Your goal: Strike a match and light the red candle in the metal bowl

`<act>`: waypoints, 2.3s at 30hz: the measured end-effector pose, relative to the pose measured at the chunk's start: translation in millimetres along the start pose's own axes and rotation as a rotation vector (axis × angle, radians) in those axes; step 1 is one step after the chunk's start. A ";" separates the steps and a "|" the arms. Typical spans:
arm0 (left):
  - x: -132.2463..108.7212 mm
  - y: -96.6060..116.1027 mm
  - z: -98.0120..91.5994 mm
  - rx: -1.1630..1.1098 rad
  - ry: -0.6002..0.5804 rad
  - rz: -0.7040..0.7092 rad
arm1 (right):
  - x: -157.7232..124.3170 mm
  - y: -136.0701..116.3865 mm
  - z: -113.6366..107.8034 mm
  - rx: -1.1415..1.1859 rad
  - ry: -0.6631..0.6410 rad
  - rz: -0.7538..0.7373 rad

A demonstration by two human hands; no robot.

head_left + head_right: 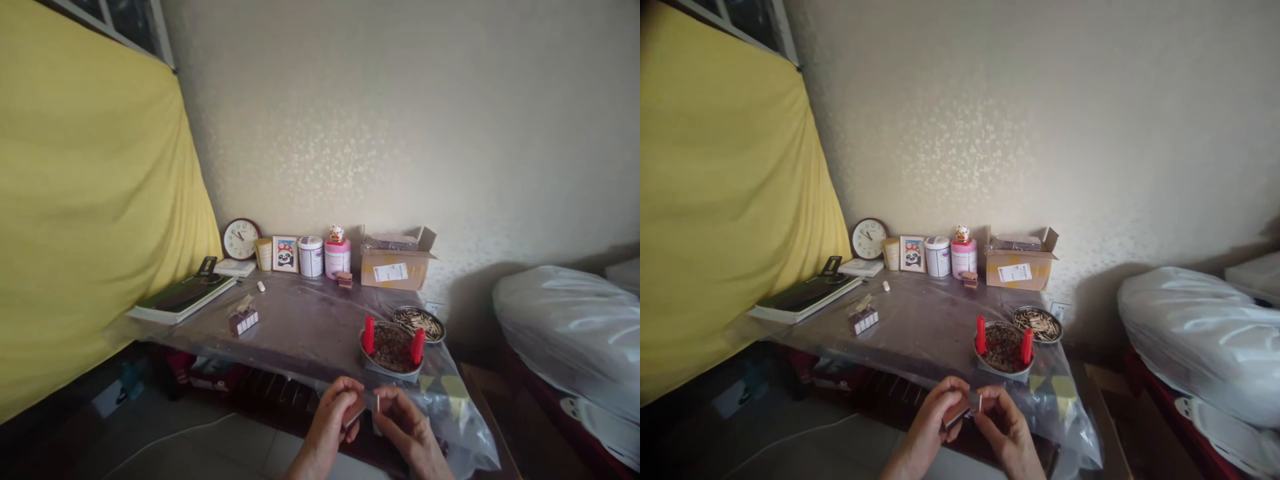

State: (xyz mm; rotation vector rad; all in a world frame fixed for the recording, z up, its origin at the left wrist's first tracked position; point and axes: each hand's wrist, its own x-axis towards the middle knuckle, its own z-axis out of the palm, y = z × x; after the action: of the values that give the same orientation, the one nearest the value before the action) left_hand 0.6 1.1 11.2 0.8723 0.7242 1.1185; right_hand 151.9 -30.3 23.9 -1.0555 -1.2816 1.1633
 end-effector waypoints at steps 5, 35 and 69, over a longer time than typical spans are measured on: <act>3.0 0.3 2.6 -0.151 -0.028 -0.026 | 1.3 12.7 -2.1 0.038 0.052 -0.050; -3.3 5.5 8.6 -0.147 -0.085 0.037 | -8.1 11.3 -10.3 -0.722 0.239 -0.585; -5.9 6.6 22.5 -0.168 -0.112 0.089 | -6.6 -19.7 -14.9 -0.921 0.335 -0.874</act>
State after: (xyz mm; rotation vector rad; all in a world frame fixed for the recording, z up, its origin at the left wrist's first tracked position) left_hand 15.0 -8.3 28.2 0.8229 0.4954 1.1818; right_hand 168.0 -38.7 41.9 -1.0447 -1.7591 -0.3071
